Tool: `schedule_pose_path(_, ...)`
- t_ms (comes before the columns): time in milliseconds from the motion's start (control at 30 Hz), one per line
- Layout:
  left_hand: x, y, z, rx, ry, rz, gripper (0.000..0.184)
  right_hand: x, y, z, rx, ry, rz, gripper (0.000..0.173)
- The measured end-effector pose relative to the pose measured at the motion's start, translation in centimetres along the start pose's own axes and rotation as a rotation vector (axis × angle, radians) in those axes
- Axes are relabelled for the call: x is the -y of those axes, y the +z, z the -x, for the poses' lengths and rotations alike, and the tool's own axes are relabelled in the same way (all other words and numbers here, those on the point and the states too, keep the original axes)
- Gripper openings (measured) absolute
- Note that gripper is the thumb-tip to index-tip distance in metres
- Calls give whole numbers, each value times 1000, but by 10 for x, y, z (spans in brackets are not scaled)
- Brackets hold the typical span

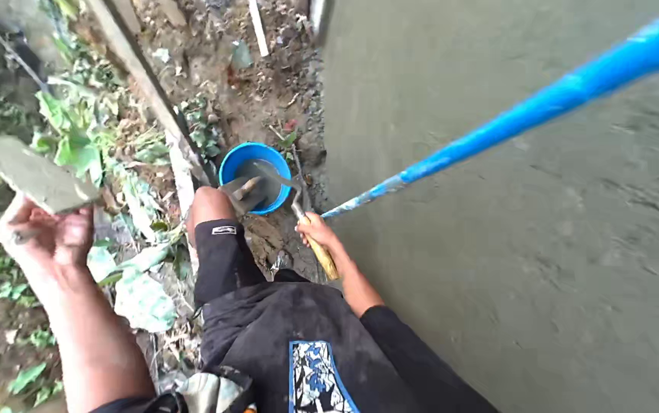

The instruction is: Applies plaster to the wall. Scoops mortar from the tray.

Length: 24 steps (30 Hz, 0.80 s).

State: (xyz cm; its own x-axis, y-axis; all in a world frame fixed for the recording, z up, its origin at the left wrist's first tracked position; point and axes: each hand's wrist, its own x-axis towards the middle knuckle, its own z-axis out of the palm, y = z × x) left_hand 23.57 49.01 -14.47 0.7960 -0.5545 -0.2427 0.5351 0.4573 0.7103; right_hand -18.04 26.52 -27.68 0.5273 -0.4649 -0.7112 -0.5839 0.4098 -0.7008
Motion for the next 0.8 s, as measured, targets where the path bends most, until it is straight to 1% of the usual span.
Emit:
schedule_pose_path(33, -4, -32, 16, -56, 41, 8, 34, 9, 1, -16, 4, -5, 5, 34)
schedule_pose_path(100, -3, -76, 65, -218, 104, 5, 39, 19, 2, -40, -7, -1, 19, 31)
schedule_pose_path(200, 5, -113, 136, -440, 103, -68, 40, 26, -8, -68, -40, -21, 101, 33)
schedule_pose_path(267, 18, -141, 174, -567, 83, -32, 42, 29, -15, -87, -101, -1, 151, 38)
schedule_pose_path(333, 34, -166, 206, -690, 85, 42, 39, 29, -17, -105, -177, 11, 161, 38)
schedule_pose_path(433, 55, -190, 255, -856, 115, 154, 39, 25, -15, -121, -213, 19, 177, 35)
schedule_pose_path(600, 100, -230, 368, -1087, 154, 270, 39, 11, -15, -134, -171, 78, 407, 36)
schedule_pose_path(700, 126, -247, 421, -1230, 212, 365, 38, 7, 9, -138, -155, 80, 447, 32)
schedule_pose_path(800, 150, -251, 475, -1364, 297, 475, 40, -11, 34, -135, -46, 51, 471, 28)
